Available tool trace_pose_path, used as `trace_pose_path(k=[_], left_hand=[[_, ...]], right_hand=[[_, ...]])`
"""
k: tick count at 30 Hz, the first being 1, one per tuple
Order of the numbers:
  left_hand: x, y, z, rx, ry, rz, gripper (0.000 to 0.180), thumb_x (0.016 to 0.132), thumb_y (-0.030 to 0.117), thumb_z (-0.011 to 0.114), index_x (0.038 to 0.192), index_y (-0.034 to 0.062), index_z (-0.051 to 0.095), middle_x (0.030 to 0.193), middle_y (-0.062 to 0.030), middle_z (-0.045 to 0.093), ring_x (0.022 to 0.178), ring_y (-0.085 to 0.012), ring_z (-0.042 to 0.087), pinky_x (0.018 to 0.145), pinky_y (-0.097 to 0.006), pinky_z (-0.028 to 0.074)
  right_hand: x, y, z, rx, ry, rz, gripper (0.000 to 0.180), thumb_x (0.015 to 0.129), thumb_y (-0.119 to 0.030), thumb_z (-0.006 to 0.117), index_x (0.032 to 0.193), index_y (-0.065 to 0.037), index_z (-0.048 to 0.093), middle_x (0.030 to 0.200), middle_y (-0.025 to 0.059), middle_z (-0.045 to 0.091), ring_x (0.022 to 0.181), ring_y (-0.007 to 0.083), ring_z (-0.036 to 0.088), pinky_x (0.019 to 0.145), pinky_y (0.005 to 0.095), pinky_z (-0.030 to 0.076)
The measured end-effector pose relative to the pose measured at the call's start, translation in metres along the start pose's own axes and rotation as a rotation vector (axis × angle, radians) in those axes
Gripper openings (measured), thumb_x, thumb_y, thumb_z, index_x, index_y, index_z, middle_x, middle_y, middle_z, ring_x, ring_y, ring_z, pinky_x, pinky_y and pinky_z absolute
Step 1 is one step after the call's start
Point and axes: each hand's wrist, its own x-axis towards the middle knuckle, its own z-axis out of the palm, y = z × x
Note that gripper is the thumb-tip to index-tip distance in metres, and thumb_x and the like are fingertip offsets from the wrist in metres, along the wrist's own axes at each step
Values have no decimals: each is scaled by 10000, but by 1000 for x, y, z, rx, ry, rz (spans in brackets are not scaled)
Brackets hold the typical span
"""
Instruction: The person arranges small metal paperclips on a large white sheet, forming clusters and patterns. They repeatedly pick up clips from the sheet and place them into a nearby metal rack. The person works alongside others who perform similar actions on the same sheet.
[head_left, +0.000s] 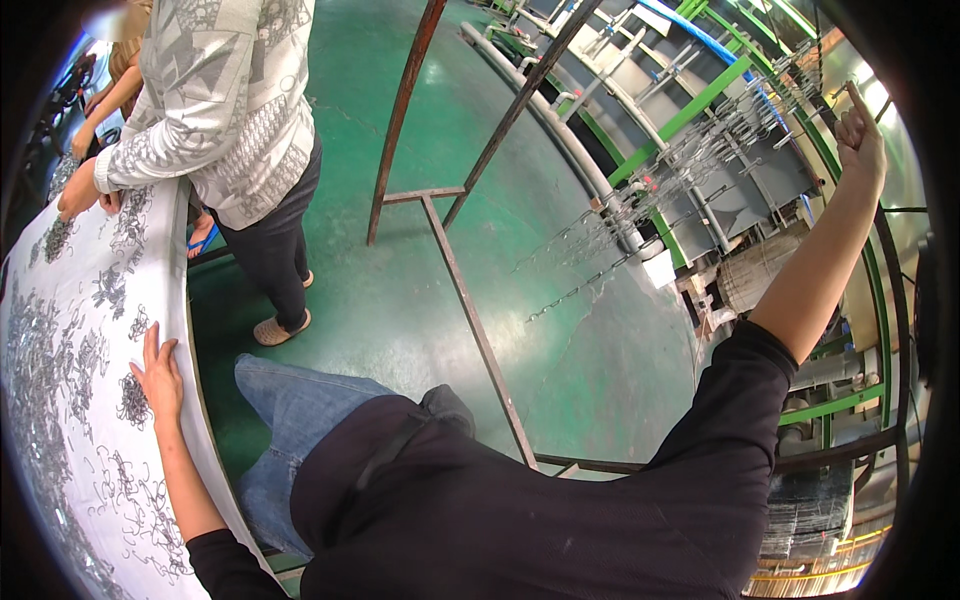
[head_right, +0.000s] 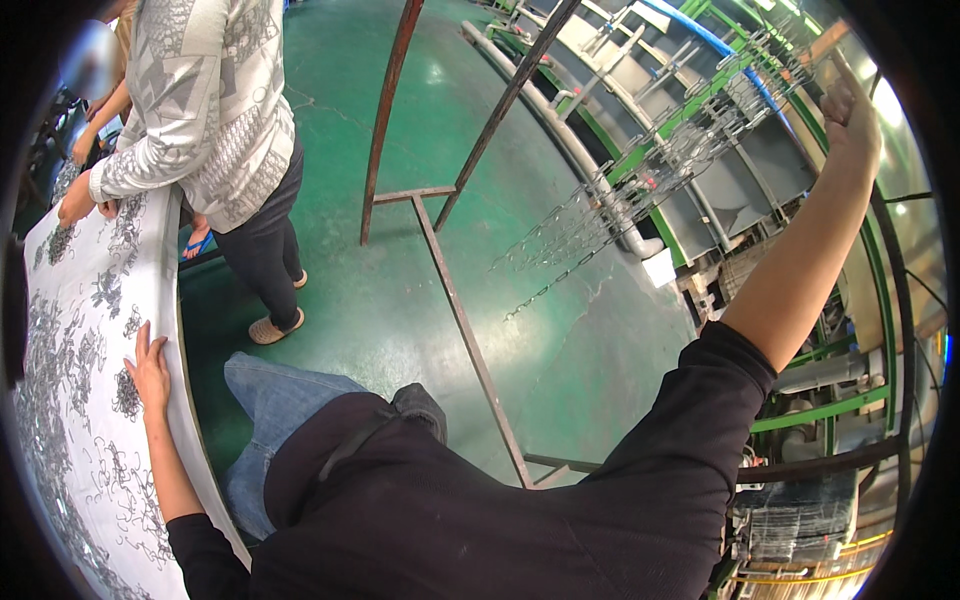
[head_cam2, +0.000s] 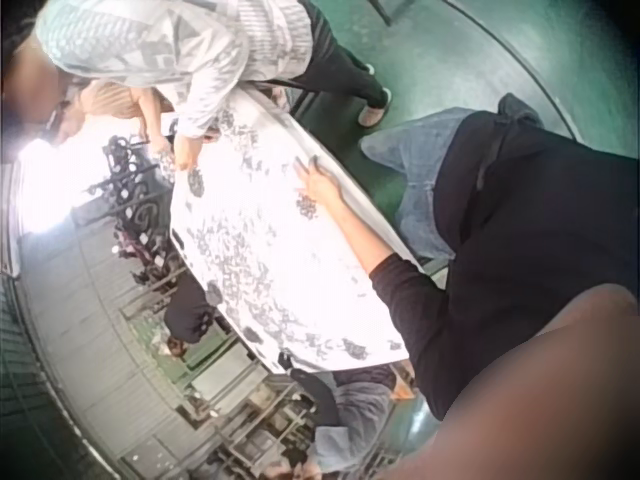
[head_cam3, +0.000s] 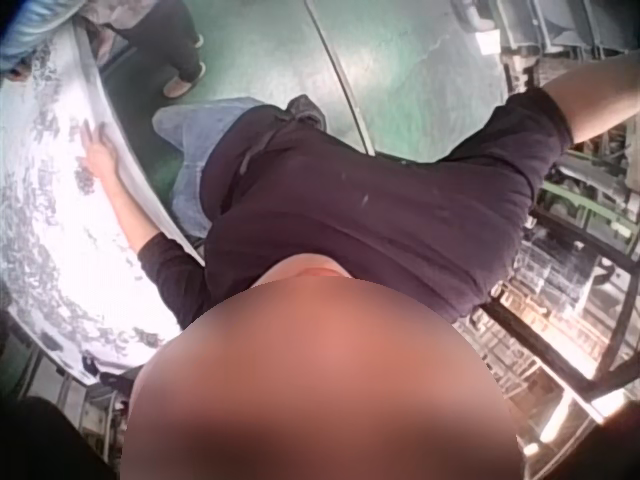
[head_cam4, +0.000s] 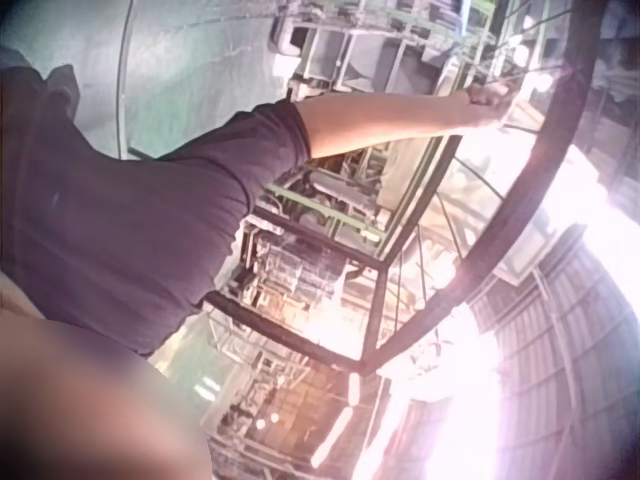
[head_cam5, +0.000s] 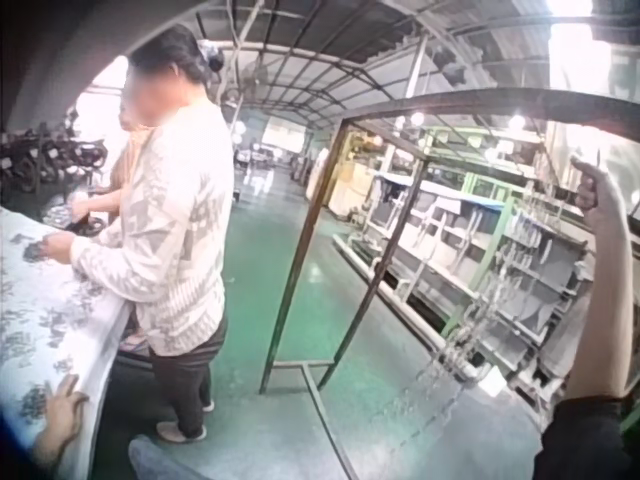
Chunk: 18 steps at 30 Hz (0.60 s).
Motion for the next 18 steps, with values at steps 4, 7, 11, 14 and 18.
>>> trace_pose_path(k=[4, 7, 11, 14, 18], left_hand=[[1, 1, -1, 2, 9, -4, 237, 889, 15, 487, 1044, 114, 636, 1477, -14, 371, 1388, -210, 312, 1087, -655, 145], [0, 2, -4, 3, 9, -5, 227, 890, 17, 488, 1033, 111, 637, 1476, -20, 374, 1388, -215, 312, 1088, -654, 144], [-1, 8, -10, 17, 13, -6, 218, 889, 17, 489, 1019, 105, 639, 1475, -27, 374, 1389, -225, 311, 1089, -655, 140], [-2, 12, -13, -26, 17, -21, 199, 889, 15, 490, 997, 87, 641, 1473, -41, 378, 1389, -237, 311, 1099, -641, 130], [-2, 13, -15, -44, 11, -31, 191, 891, 15, 492, 993, 77, 641, 1470, -52, 380, 1389, -243, 308, 1108, -627, 125]], right_hand=[[17, -1, -5, 15, -20, -13, 94, 836, -46, 674, 819, -24, 584, 568, -58, 341, 429, 45, 272, 400, 197, 203], [27, -1, -1, 29, -66, -18, 89, 826, -48, 678, 847, -11, 600, 573, -59, 350, 423, 41, 274, 390, 199, 200], [41, 2, 7, -59, -73, -24, 143, 802, -80, 722, 789, -65, 580, 553, -59, 380, 390, 46, 273, 349, 213, 178], [55, 5, 13, 3, 18, 49, 196, 765, -118, 770, 703, -79, 589, 553, -46, 419, 357, 47, 282, 326, 225, 154], [67, 9, 22, 4, 45, 23, 115, 776, -85, 753, 826, -28, 667, 571, -40, 425, 403, 51, 319, 356, 209, 182]])
